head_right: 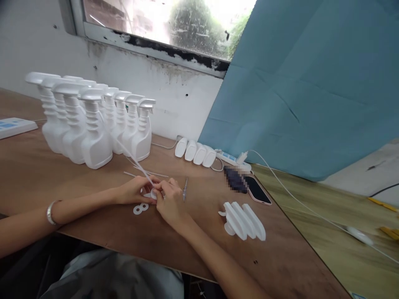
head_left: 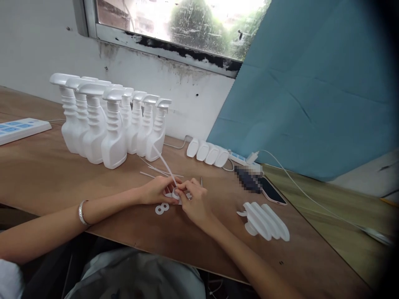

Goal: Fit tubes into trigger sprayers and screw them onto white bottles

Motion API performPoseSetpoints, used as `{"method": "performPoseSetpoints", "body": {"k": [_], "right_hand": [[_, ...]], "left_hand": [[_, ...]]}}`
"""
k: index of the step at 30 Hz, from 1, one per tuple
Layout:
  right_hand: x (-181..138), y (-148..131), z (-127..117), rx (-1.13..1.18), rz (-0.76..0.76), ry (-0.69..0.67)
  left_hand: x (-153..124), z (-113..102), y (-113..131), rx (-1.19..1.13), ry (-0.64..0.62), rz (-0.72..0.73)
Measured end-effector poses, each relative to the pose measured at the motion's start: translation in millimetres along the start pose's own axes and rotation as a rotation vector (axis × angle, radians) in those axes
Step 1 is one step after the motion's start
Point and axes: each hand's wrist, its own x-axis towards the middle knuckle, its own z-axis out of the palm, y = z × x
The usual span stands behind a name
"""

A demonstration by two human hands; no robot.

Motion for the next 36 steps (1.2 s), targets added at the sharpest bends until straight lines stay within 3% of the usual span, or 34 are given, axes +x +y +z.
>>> {"method": "performPoseSetpoints", "body": {"k": [7, 11, 13, 17, 20, 24, 28, 30, 33, 36], "right_hand": [[-6.2, 6.7, -8.6, 0.219, 0.144, -0.069], [-7.1, 22.3, -3.7, 0.371, 0.346, 0.173], [-5.3, 29.5, 1.6, 0.581, 0.489, 0.244], [-2.0, 36.1, 7.6, 1.126, 0.654, 0.02], [-0.6, 39.0, 6.0, 1.3, 0.707, 0.015], [3.9, 49.8, -0.1, 1.347, 0.805, 0.256], [9.5, 62.4, -6.8, 1.34, 0.83, 0.406], [11.1, 65.9, -9.2, 1.344, 0.825, 0.437], [11.9, 67.4, -10.9, 1.353, 0.819, 0.459], [11.9, 67.0, -10.6, 1.373, 0.819, 0.463]], "left_hand": [[-1.7, 0.2, 4.5, 0.052, -0.01, 0.008], [-0.5, -0.9, 3.4, -0.104, 0.144, -0.078], [2.8, -1.3, 2.7, -0.268, 0.258, -0.128], [14.9, -0.6, 3.4, -0.423, 0.353, -0.164], [28.5, -2.4, 3.2, -0.286, 0.299, -0.061], [53.2, -12.5, -7.7, -0.023, 0.106, 0.139], [84.3, -21.1, -27.9, 0.097, -0.075, 0.096], [103.1, -21.1, -35.5, 0.244, 0.009, 0.046], [135.1, -17.0, -40.7, 0.54, 0.287, -0.087], [166.1, -12.2, -42.4, 0.671, 0.382, -0.225]]}}
